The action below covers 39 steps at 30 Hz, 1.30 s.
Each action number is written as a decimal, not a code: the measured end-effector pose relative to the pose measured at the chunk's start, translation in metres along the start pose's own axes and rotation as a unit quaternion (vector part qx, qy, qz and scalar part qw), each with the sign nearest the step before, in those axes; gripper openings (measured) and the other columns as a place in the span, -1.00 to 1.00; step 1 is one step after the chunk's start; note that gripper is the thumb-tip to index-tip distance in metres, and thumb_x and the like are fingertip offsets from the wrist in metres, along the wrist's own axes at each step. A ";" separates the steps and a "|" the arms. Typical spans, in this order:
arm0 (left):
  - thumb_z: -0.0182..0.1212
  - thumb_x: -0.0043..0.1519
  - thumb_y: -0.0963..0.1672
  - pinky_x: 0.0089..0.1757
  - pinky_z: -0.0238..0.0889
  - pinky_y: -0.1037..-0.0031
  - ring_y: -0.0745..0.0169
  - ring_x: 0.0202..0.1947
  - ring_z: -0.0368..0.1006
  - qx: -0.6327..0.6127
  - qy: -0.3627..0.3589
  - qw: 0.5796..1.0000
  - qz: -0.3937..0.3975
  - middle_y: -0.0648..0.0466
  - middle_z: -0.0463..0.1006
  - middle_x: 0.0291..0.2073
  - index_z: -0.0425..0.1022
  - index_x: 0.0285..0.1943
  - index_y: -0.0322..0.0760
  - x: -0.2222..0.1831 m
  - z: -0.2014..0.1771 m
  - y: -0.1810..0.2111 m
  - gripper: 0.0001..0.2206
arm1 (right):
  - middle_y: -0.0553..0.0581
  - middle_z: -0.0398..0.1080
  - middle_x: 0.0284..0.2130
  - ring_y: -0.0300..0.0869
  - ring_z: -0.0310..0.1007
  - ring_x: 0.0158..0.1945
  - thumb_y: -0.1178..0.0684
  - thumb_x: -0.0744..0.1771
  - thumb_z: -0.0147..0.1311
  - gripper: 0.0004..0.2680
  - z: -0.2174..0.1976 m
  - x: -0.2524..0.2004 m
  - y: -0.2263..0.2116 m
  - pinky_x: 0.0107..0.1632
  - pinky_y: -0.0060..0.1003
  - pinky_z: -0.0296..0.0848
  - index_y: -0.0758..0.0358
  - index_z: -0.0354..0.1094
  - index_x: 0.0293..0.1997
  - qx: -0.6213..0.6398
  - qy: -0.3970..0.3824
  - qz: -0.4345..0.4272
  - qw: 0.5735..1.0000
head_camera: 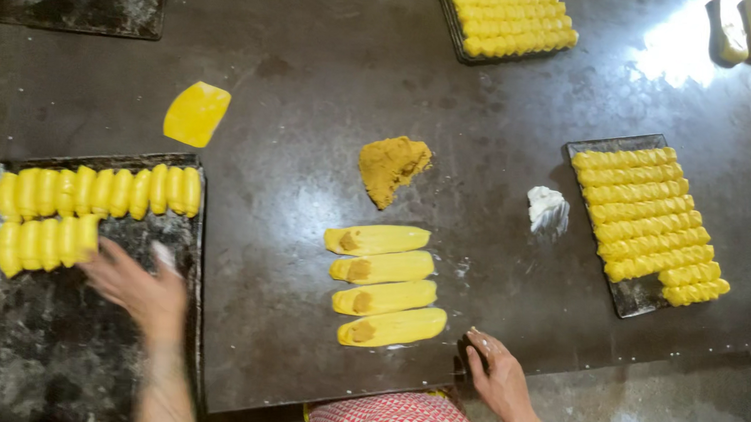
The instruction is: The person spreads filling onto strips of dough, rolls them into cylinders, and places them onto a metal baking tray.
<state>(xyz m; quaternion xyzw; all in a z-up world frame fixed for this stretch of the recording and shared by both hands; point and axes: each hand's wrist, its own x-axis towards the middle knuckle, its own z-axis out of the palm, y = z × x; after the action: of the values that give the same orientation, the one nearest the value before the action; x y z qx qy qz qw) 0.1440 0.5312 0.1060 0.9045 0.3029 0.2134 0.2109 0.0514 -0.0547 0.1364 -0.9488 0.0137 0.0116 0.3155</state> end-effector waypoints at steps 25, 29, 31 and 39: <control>0.16 0.36 0.07 0.32 -0.31 -0.19 -0.39 0.52 -0.18 0.126 -0.029 0.990 -0.055 -0.37 -0.13 0.55 0.02 0.53 -0.48 -0.330 0.125 0.180 -0.29 | 0.27 0.53 0.02 0.07 0.53 0.12 0.09 0.34 0.12 -0.80 -0.128 0.044 0.211 0.17 -0.17 0.45 0.32 0.50 0.02 0.047 -0.067 -0.152 0.985; 0.11 0.29 0.07 0.43 -0.27 -0.14 -0.33 0.58 -0.21 0.002 -0.044 0.999 0.030 -0.31 -0.11 0.57 -0.12 0.60 -0.46 -0.386 0.160 0.247 -0.20 | 0.28 0.52 0.03 0.08 0.52 0.11 0.10 0.33 0.12 -0.79 -0.131 0.045 0.212 0.15 -0.16 0.45 0.33 0.50 0.02 0.043 -0.081 -0.152 0.984; 0.11 0.29 0.10 0.39 -0.27 -0.18 -0.30 0.53 -0.17 0.051 -0.073 0.996 0.008 -0.27 -0.10 0.57 -0.12 0.60 -0.44 -0.398 0.163 0.267 -0.18 | 0.28 0.52 0.03 0.08 0.53 0.11 0.09 0.33 0.12 -0.79 -0.129 0.048 0.211 0.15 -0.17 0.46 0.33 0.50 0.02 0.047 -0.083 -0.156 0.983; 0.09 0.34 0.14 0.35 -0.19 -0.09 -0.30 0.51 -0.09 0.132 -0.011 0.990 -0.048 -0.32 -0.11 0.58 -0.08 0.57 -0.54 -0.343 0.134 0.220 -0.17 | 0.29 0.52 0.02 0.10 0.52 0.11 0.10 0.33 0.11 -0.79 -0.141 0.052 0.224 0.16 -0.15 0.45 0.34 0.51 0.02 0.052 -0.081 -0.164 0.982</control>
<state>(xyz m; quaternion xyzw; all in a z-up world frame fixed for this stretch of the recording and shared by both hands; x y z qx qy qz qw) 0.0649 0.1189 0.0198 0.9110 0.3694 0.1516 0.1031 0.0979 -0.3199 0.1137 -0.9165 -0.1669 0.0363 0.3618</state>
